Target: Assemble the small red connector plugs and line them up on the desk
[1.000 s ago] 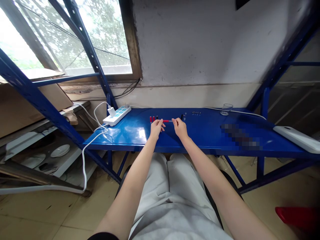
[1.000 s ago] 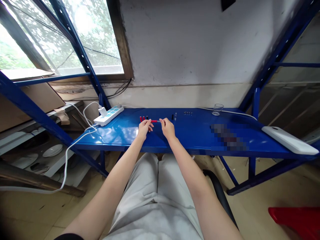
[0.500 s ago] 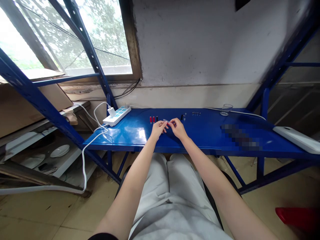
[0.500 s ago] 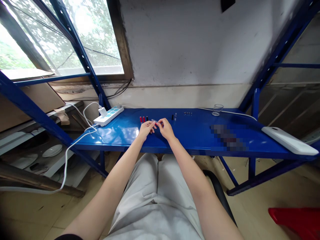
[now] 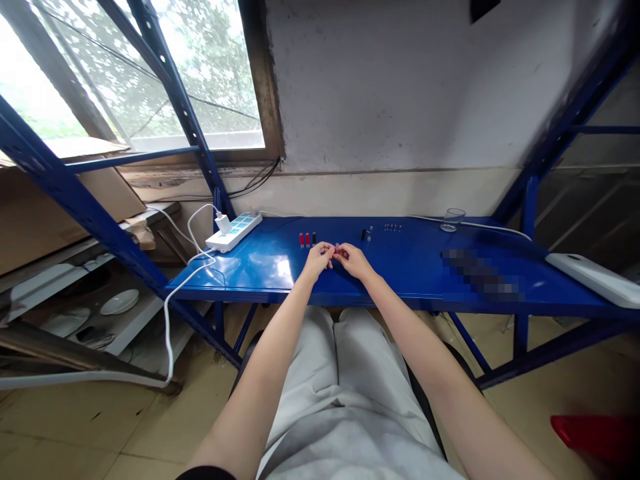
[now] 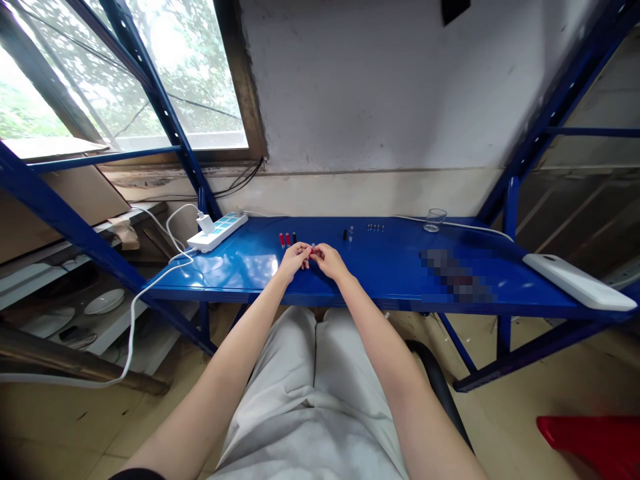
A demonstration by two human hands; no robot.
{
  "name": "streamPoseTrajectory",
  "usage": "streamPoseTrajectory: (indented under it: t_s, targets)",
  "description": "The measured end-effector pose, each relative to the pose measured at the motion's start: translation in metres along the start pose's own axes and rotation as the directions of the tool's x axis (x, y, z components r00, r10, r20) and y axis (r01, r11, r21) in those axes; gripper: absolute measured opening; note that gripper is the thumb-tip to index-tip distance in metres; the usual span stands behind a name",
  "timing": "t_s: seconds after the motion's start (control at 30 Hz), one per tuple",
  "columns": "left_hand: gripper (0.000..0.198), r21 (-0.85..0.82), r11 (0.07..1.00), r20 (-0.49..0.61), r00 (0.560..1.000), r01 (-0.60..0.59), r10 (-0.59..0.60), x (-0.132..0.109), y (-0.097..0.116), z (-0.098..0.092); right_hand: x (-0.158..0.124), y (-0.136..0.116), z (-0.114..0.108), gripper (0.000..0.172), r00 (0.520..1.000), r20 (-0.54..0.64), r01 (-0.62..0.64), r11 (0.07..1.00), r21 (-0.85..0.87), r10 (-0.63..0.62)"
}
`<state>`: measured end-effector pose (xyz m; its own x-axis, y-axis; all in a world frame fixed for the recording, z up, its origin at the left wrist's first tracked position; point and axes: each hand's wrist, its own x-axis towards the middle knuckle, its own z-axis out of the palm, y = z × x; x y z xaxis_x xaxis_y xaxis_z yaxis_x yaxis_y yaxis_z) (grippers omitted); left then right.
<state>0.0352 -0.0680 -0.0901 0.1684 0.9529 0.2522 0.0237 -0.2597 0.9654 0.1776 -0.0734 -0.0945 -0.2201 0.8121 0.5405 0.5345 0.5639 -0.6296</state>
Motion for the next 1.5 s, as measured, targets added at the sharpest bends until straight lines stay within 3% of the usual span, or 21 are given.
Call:
streamPoseTrajectory:
  t_s: [0.27,0.53,0.77,1.03,1.2,1.5]
  targets:
    - [0.019,-0.034,0.999,-0.04,0.999,-0.009,0.007,0.0,0.002,0.0,0.0,-0.001,-0.001,0.014,0.997,0.074,0.037,0.997,-0.063,-0.032]
    - [0.016,-0.006,1.0,-0.194,0.981,-0.025,0.024,-0.002,0.007,-0.002,-0.001,-0.004,-0.006,0.016,0.995,-0.059,-0.091,0.986,-0.137,0.084]
    - [0.017,0.15,0.988,-0.154,0.986,-0.039,0.062,-0.005,0.006,-0.001,0.005,0.005,-0.023,0.017,0.949,-0.134,-0.304,0.937,-0.17,0.284]
    - [0.018,0.158,0.987,-0.143,0.989,-0.025,0.048,-0.009,0.01,-0.001,0.012,0.029,-0.069,0.016,0.861,-0.086,-0.504,0.819,-0.274,0.501]
    - [0.018,0.159,0.987,-0.143,0.989,-0.017,0.04,-0.01,0.011,-0.001,0.015,0.042,-0.082,0.016,0.859,-0.096,-0.506,0.804,-0.312,0.503]
    - [0.017,0.162,0.987,-0.147,0.988,-0.018,0.042,-0.008,0.008,-0.001,0.023,0.047,-0.074,0.018,0.836,-0.072,-0.534,0.776,-0.337,0.544]
